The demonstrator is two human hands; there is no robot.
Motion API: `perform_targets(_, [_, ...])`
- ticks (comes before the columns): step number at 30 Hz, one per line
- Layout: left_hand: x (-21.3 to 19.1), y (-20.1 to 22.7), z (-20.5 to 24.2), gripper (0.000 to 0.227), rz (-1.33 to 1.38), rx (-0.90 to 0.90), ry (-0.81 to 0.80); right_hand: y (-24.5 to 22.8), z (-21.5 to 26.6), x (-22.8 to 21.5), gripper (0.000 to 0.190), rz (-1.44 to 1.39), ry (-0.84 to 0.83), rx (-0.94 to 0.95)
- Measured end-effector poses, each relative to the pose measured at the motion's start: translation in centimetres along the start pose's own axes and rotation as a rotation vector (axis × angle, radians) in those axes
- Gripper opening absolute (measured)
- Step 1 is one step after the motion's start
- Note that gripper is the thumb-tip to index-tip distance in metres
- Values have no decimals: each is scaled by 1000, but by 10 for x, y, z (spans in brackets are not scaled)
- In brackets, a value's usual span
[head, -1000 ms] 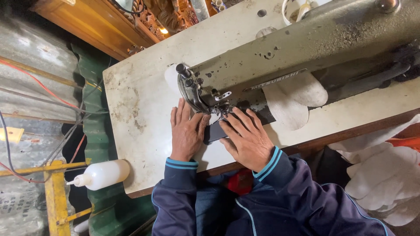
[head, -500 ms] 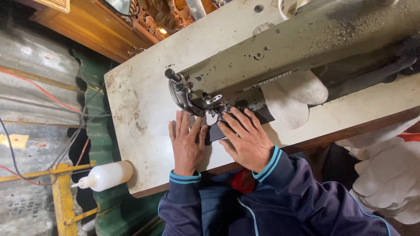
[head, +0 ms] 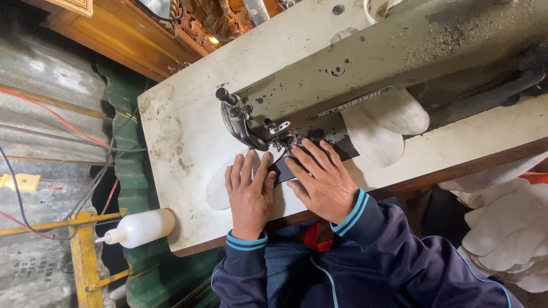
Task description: Stitching the perimeter of shoe insoles using an industrial sewing machine
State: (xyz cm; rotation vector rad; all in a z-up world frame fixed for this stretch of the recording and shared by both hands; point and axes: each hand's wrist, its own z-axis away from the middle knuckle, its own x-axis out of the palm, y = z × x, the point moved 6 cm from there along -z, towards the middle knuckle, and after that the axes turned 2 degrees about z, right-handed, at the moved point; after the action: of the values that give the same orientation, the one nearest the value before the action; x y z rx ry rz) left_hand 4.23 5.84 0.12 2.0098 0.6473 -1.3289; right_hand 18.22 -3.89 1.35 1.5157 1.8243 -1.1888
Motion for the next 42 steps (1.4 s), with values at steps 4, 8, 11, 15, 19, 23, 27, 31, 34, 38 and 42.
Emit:
perform_targets(4, [-10,12,7,42,-54,10,-2,1,1,2,42,8,16,6])
perform_targets(8, [-28,32,15,47,-52,23,-31,1,0,-3,41,-3,22,10])
perform_targets(11, [-40,51,22,51,-21,97,-55,-2,-4,-7,42,17,-31,-37])
perform_targets(15, [-39,63,36,56,43,87,-120,-3,-6,-12,33,34,3,-41])
perform_targets(19, [-41,79,49,52,132,133,-105,0,-3,-9,33,24,-12,-29])
perform_targets(23, [-40,83,58,51,186,161,-121,0,-3,-7,32,28,-18,-19])
perform_targets(27, [-41,80,62,49,239,175,-130,0,-2,-8,31,23,1,-20])
perform_targets(31, [-41,71,61,48,244,155,-110,-1,-3,-10,31,31,16,-32])
perform_targets(34, [-34,64,64,50,240,149,-110,0,-2,-7,33,15,-5,-27])
perform_targets(38, [-35,64,64,49,244,159,-97,-1,-3,-8,33,17,-4,-29])
perform_targets(42, [-35,64,66,49,253,166,-115,-2,-4,-10,31,37,11,-38])
